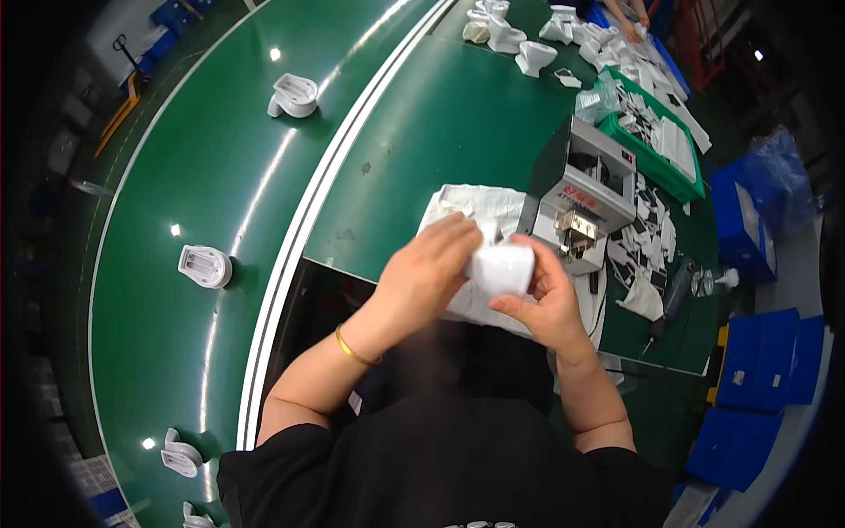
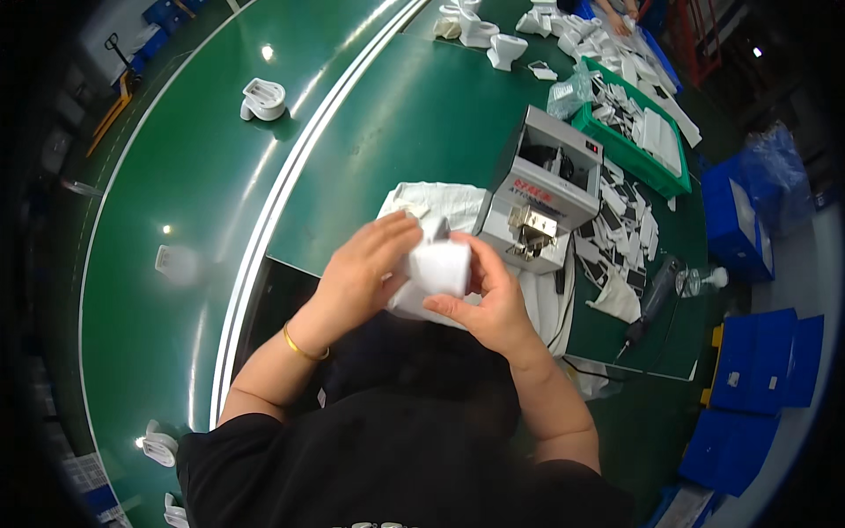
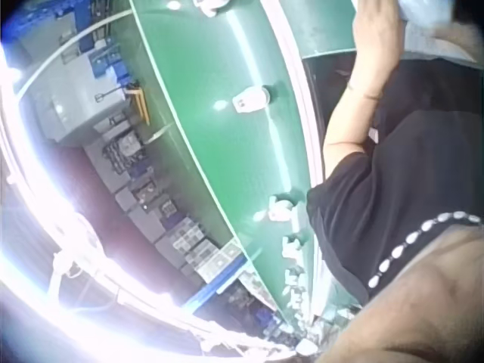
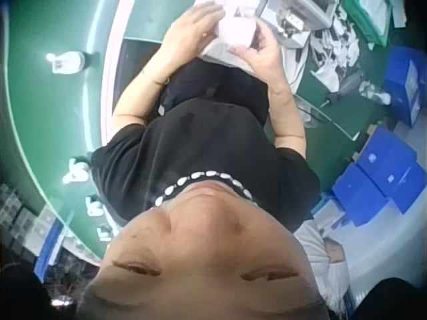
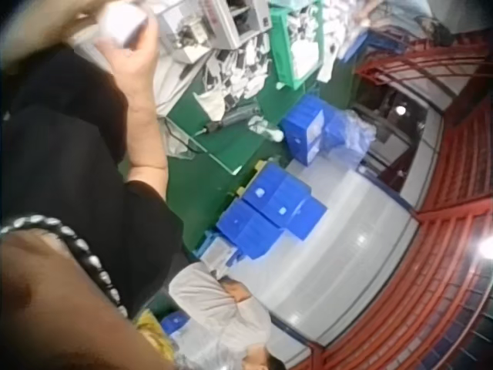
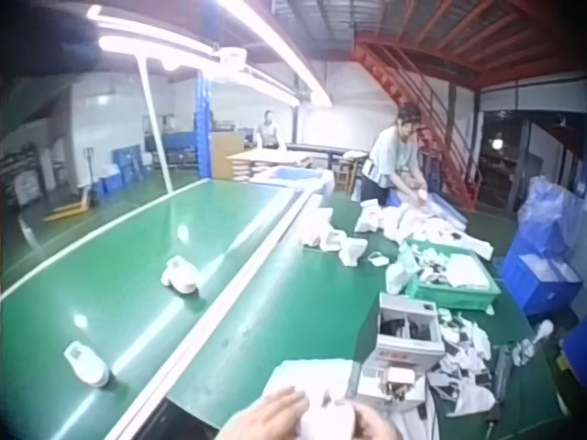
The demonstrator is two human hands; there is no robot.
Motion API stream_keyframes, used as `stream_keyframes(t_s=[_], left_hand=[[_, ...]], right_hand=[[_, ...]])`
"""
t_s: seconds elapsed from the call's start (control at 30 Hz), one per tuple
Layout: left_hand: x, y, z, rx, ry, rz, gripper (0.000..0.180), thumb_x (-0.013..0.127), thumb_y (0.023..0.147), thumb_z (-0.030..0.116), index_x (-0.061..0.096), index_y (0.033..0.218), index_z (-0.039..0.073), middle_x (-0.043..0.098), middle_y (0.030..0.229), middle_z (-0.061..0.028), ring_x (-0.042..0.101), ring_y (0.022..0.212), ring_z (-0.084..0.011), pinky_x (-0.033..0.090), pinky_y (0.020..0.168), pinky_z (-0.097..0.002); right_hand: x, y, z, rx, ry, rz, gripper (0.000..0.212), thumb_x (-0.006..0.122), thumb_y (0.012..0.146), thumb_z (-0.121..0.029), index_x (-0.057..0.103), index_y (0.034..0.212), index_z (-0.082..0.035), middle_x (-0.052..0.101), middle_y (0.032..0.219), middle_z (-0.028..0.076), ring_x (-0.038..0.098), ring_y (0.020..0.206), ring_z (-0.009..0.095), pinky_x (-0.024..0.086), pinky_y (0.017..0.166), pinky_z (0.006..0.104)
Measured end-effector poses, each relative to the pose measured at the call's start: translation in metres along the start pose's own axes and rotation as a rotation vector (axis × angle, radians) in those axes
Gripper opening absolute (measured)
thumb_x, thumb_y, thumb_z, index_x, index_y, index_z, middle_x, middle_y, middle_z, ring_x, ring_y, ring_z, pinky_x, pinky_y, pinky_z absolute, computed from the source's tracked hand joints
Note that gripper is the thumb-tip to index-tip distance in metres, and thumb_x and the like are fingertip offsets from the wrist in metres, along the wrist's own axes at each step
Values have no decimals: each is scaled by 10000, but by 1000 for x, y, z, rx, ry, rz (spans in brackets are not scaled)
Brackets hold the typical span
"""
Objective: Assembling electronic device housings by inserting internal components and securing them with screws using an electric screwdriver.
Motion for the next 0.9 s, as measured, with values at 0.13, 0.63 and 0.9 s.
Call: stream_keyframes(t_s=[0.13, 0.63, 0.9], left_hand=[[12, 56, -88, -513, -320, 111, 453, 739, 735, 90, 579, 1150, 2, 620, 1081, -172, 613, 993, -342, 495, 863, -385], [37, 260, -260, -749, 307, -36, 888, 849, 649, 451, 459, 1376, 122, 479, 1397, -209, 466, 1287, -379, 456, 980, -517], [-158, 102, -346, -847, 847, 101, 516, 743, 715, 315, 636, 1200, 173, 474, 1336, -169, 435, 1194, -492, 424, 986, -577]], right_hand=[[-9, 5, -9, -163, -149, -8, 734, 784, 783, -37, 394, 1403, 10, 641, 1111, 109, 612, 1003, 172, 485, 857, 298], [-36, -7, -19, 6, -276, -21, 309, 695, 781, 69, 641, 1083, 30, 694, 886, 102, 647, 835, 153, 499, 810, 282], [-17, 6, 0, -46, -217, -207, 289, 660, 831, 58, 611, 1116, 38, 671, 899, 108, 637, 829, 163, 502, 789, 276]])
Point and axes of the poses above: each hand's wrist, its own y-axis towards the middle knuckle, its own x-axis out of the palm, z = x × y, the point moved 2 cm from there along y, towards the middle knuckle
